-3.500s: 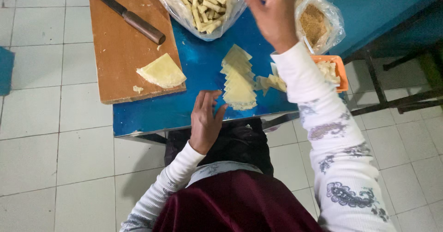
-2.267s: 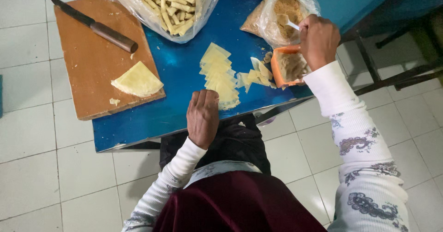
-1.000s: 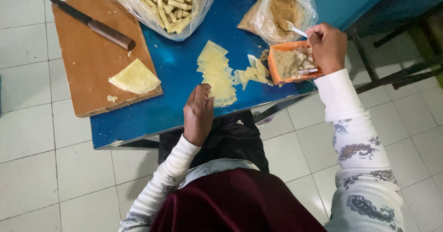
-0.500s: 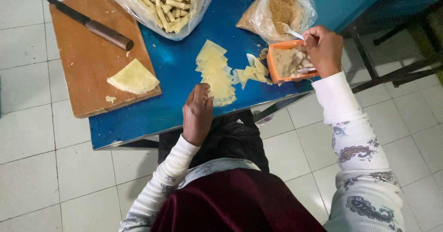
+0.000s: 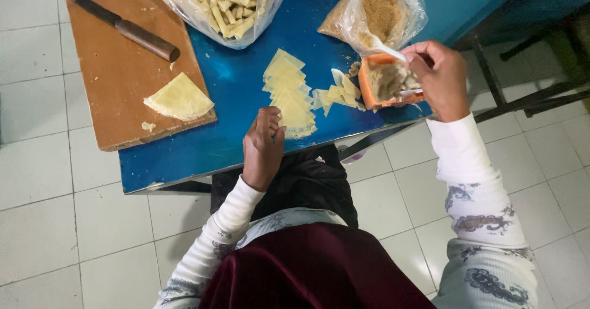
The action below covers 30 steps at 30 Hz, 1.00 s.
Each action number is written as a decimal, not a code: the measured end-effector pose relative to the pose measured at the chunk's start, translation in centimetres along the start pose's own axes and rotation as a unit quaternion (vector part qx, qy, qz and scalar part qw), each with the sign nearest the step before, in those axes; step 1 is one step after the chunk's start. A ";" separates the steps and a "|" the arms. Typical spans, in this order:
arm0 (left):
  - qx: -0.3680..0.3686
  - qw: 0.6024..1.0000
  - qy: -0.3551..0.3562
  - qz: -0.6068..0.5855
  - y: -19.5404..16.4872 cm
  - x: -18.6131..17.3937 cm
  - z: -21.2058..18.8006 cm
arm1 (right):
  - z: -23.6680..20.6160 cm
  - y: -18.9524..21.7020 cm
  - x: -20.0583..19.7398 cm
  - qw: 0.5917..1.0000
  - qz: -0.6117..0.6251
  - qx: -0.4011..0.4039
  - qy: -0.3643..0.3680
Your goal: The person sits at a blue table assembling filled pastries. They spoon a light paste from an orange container onto triangular dough wrappers, then fold and press the wrappers by hand to enclose the filling, placing finished pieces on the table. A bag of rolled dough pieces, a cutting board, and a knife sit nearby.
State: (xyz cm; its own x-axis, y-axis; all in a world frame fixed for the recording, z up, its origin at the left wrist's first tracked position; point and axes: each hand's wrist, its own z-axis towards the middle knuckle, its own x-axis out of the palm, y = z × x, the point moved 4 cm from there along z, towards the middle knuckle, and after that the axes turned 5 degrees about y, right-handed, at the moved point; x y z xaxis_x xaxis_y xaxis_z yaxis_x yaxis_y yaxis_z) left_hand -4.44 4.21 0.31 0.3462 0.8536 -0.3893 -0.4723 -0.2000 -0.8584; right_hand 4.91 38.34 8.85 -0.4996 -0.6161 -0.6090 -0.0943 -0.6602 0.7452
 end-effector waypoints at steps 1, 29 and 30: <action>0.001 1.000 -0.002 0.002 0.0 0.0 0.0 | -0.7 1.0 0.6 1.000 -0.010 -0.007 0.016; 0.027 1.000 0.005 -0.005 -0.9 -0.3 0.5 | -9.9 8.4 10.1 0.886 -0.285 -0.363 0.049; 0.027 1.000 0.009 -0.002 -1.0 -0.3 0.5 | -10.1 8.3 10.2 0.887 -0.285 -0.360 0.049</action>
State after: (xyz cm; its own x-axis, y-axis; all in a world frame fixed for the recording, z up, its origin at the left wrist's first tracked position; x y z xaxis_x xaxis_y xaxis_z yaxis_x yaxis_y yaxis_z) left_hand -4.47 4.33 1.42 0.3621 0.8460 -0.3913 -0.5130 -0.1695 -0.8415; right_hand 7.70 22.25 6.12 -0.4663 -0.1062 -0.8782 0.2846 -0.9580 -0.0352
